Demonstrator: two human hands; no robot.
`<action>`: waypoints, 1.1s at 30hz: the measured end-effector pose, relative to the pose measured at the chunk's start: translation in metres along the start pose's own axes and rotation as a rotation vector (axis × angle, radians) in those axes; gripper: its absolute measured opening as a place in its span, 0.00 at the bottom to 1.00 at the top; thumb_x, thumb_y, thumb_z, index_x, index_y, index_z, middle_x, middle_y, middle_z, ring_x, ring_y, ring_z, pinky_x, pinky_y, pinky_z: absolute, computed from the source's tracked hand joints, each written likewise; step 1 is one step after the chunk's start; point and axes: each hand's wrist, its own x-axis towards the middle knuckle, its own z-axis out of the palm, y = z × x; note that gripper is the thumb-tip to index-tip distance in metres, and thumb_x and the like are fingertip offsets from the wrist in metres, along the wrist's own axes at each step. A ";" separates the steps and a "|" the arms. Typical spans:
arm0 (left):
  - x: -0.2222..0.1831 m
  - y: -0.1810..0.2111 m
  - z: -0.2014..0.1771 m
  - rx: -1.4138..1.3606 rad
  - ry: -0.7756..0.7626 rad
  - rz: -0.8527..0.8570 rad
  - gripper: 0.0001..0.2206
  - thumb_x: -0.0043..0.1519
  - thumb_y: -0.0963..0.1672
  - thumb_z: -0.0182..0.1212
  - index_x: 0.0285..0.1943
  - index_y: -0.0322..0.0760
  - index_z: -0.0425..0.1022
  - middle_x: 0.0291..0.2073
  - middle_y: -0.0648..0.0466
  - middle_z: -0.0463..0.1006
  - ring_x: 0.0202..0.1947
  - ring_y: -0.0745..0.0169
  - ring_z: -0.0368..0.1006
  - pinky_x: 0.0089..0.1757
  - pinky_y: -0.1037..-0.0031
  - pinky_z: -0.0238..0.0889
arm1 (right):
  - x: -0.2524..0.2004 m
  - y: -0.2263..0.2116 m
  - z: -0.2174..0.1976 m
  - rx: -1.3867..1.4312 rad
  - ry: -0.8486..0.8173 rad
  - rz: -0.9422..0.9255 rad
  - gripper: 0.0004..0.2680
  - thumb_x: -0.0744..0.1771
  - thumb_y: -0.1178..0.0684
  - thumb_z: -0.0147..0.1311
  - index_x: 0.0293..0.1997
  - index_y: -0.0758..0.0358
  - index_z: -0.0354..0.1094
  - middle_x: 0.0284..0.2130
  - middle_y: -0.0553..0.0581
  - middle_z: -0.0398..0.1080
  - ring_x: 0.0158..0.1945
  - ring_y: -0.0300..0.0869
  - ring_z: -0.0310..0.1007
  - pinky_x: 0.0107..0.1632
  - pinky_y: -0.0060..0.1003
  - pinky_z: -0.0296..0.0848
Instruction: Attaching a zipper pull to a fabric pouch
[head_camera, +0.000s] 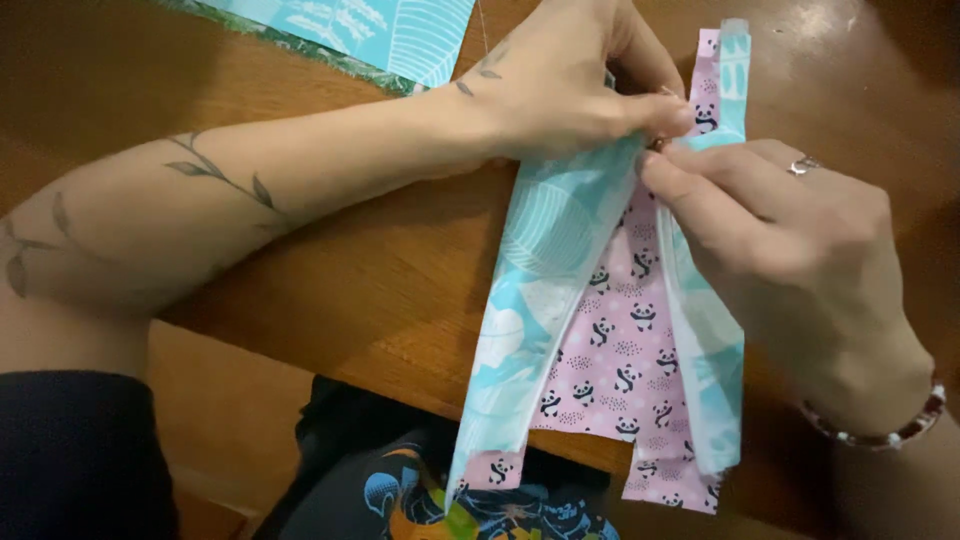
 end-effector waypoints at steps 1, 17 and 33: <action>-0.001 0.004 0.001 0.017 0.048 -0.038 0.10 0.62 0.45 0.61 0.26 0.45 0.82 0.19 0.69 0.76 0.22 0.85 0.61 0.24 0.82 0.53 | 0.000 0.002 -0.001 0.050 -0.017 -0.013 0.05 0.73 0.68 0.60 0.49 0.65 0.78 0.45 0.57 0.79 0.40 0.50 0.77 0.37 0.40 0.73; 0.004 0.017 -0.019 -0.019 -0.020 -0.295 0.14 0.64 0.54 0.49 0.34 0.54 0.79 0.28 0.74 0.75 0.29 0.87 0.70 0.36 0.87 0.58 | 0.006 0.012 -0.005 0.338 -0.116 0.061 0.05 0.69 0.65 0.65 0.37 0.68 0.73 0.41 0.61 0.79 0.44 0.48 0.79 0.42 0.39 0.75; -0.009 -0.015 0.010 0.300 0.243 0.275 0.04 0.62 0.40 0.60 0.42 0.41 0.70 0.31 0.58 0.75 0.31 0.62 0.71 0.34 0.70 0.60 | 0.004 0.010 0.002 0.320 -0.089 0.085 0.05 0.72 0.69 0.65 0.44 0.68 0.76 0.41 0.59 0.78 0.41 0.50 0.75 0.43 0.40 0.70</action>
